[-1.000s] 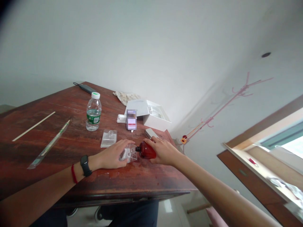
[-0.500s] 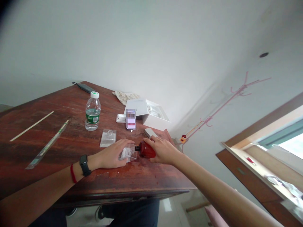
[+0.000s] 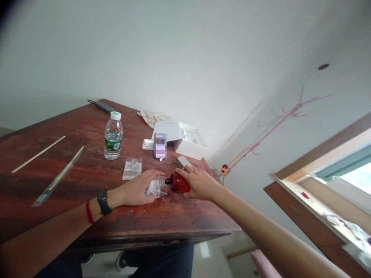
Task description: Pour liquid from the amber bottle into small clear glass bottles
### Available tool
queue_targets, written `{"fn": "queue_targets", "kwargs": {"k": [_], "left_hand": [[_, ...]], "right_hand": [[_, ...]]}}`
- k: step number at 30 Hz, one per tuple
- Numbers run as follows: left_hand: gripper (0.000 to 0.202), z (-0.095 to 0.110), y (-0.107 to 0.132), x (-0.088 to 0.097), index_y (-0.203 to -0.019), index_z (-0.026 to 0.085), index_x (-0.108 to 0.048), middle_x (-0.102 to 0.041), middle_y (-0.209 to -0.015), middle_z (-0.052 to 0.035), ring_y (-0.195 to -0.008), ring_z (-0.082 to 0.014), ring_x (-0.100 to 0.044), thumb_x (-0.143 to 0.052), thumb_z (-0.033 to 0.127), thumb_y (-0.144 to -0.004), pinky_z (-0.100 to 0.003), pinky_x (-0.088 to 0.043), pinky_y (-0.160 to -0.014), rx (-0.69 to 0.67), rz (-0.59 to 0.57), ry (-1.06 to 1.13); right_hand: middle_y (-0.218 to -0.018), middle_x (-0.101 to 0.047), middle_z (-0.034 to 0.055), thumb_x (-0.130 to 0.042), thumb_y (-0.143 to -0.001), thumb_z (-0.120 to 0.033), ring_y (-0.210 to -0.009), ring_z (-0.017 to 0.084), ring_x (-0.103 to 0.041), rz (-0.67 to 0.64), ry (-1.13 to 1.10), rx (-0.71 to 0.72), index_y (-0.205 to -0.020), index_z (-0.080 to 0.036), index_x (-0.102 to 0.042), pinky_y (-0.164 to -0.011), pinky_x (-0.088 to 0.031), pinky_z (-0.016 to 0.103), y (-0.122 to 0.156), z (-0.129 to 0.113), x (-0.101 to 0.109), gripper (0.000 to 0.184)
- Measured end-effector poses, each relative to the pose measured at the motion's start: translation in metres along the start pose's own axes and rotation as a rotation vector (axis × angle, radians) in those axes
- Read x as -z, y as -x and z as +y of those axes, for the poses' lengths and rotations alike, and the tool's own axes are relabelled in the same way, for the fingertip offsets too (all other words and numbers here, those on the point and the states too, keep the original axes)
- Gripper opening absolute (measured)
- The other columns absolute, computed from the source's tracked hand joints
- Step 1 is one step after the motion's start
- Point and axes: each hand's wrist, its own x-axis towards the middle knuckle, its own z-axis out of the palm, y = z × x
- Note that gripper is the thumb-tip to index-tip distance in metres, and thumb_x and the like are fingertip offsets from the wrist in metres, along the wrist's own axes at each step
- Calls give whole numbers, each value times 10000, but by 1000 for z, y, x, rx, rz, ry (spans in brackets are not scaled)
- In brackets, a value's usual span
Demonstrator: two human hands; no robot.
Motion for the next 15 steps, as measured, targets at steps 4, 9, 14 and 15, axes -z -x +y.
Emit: {"fn": "queue_targets", "kwargs": {"k": [4, 9, 14, 15], "left_hand": [[750, -1, 0, -1, -1481, 209, -471, -606, -1491, -155, -1401, -372, -579, -740, 137, -785, -553, -461, -1208, -2, 0, -4], [743, -1, 0, -1, -1480, 217, -471, -603, -1496, -148, -1411, -363, -574, -740, 136, -792, -543, -456, -1219, -6, 5, -5], [743, -2, 0, -1, -1477, 204, -480, -605, -1498, -156, -1404, -368, -578, -747, 131, -788, -543, -458, -1217, -7, 6, -10], [735, -2, 0, -1, -1475, 197, -483, -605, -1498, -160, -1404, -370, -578, -746, 131, -791, -543, -457, -1218, -7, 7, -10]], "right_hand": [[-1299, -687, 172, -785, -822, -370, -1161, 395, -688, -51, 20, -10, -1534, -226, -512, -934, -549, 482, -1, -3, 5, 776], [-1325, -677, 176, -780, -825, -375, -1176, 393, -687, -73, 43, -20, -1561, -227, -483, -954, -535, 476, -1, -4, 7, 808], [-1336, -675, 185, -768, -840, -381, -1183, 396, -691, -71, 49, -17, -1558, -230, -485, -937, -542, 472, -1, -3, 5, 786], [-1330, -677, 183, -762, -847, -391, -1178, 393, -693, -66, 48, -13, -1552, -234, -490, -932, -544, 470, -1, -2, 5, 772]]}}
